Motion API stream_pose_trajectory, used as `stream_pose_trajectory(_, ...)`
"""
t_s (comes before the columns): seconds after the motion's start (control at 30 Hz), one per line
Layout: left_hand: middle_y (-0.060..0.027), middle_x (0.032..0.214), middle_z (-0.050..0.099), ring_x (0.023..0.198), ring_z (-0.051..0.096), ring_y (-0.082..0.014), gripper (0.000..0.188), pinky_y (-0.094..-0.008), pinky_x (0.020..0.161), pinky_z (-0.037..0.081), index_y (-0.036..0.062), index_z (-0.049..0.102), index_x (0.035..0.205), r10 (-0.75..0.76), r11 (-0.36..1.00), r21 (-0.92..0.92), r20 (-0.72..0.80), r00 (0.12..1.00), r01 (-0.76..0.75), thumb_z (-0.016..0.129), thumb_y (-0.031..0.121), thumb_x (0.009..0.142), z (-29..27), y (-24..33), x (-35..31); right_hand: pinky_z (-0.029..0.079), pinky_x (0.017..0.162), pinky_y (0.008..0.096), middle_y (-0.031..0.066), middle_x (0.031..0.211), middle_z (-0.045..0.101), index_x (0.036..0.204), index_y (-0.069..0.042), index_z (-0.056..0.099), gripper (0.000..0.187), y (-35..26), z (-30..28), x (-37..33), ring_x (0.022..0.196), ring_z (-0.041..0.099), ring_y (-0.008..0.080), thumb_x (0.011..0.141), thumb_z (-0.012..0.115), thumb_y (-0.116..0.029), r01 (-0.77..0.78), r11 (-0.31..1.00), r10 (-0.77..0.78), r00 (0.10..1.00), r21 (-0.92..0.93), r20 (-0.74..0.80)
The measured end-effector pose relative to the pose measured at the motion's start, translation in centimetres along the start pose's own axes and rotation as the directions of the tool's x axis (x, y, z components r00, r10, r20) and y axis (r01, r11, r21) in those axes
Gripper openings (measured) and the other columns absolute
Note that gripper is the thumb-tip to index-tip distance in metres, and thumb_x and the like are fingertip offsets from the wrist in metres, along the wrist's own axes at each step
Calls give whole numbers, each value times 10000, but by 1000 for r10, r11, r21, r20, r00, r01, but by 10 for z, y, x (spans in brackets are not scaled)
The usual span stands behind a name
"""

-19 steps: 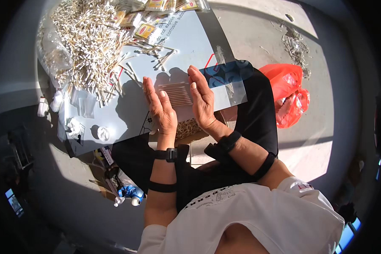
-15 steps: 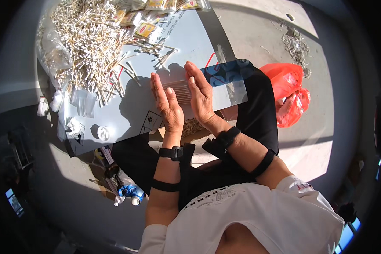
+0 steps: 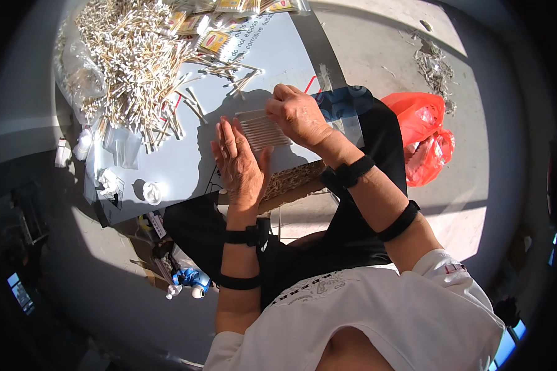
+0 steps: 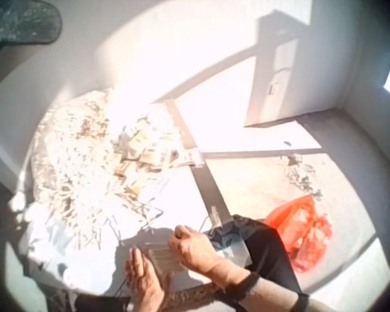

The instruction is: Aligning small wooden sticks and placing them into plastic packaging sleeves.

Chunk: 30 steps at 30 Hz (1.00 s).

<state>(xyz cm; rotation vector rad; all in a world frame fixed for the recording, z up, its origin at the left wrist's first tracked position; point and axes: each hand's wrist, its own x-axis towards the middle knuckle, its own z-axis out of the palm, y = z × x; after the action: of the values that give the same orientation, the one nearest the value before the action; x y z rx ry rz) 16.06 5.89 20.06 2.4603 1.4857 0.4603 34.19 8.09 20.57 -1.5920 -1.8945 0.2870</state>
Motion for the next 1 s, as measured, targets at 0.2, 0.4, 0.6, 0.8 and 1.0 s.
stream_pose_trajectory(0.2,-192,1518,189,1410,179,-351,726,-494,1135,153,10,217,1458,1,1000,-12,-29,1000,-2,497,424,931,2,2,0,490,681,380,104,819,528,810,-40,574,65,5,0,4,820,570,298,783,601,-93,114,980,-108,993,-164,46)
stream_pose_trajectory(0.4,-155,1156,548,1100,500,-347,414,-450,976,367,26,509,1181,-121,953,-301,-310,943,23,618,24,782,-3,-24,20,499,727,380,109,861,555,798,-32,570,91,-12,-41,-19,854,590,292,769,633,-92,-39,999,33,986,34,161)
stream_pose_trajectory(0.6,-95,875,580,883,553,-308,191,-424,830,430,59,568,864,-65,981,-194,-285,956,8,690,32,720,-10,-26,78,497,671,384,94,831,559,859,-45,579,186,-25,-29,-32,805,590,306,742,710,-105,-164,961,124,975,223,183)
stream_pose_trajectory(0.8,-105,834,588,864,572,-312,149,-423,787,443,51,577,815,-51,998,-42,-185,981,44,694,64,726,-2,-19,105,494,659,382,105,812,563,847,-41,583,151,-25,-5,-33,777,589,313,741,689,-56,-172,974,182,981,144,-61)
stream_pose_trajectory(1.0,-119,836,585,855,569,-319,122,-413,779,446,33,565,814,-8,1000,10,-125,992,9,670,57,755,1,-30,106,512,690,392,114,832,581,838,-44,587,133,-24,0,-34,818,606,313,736,673,-54,-221,957,232,972,187,-40)
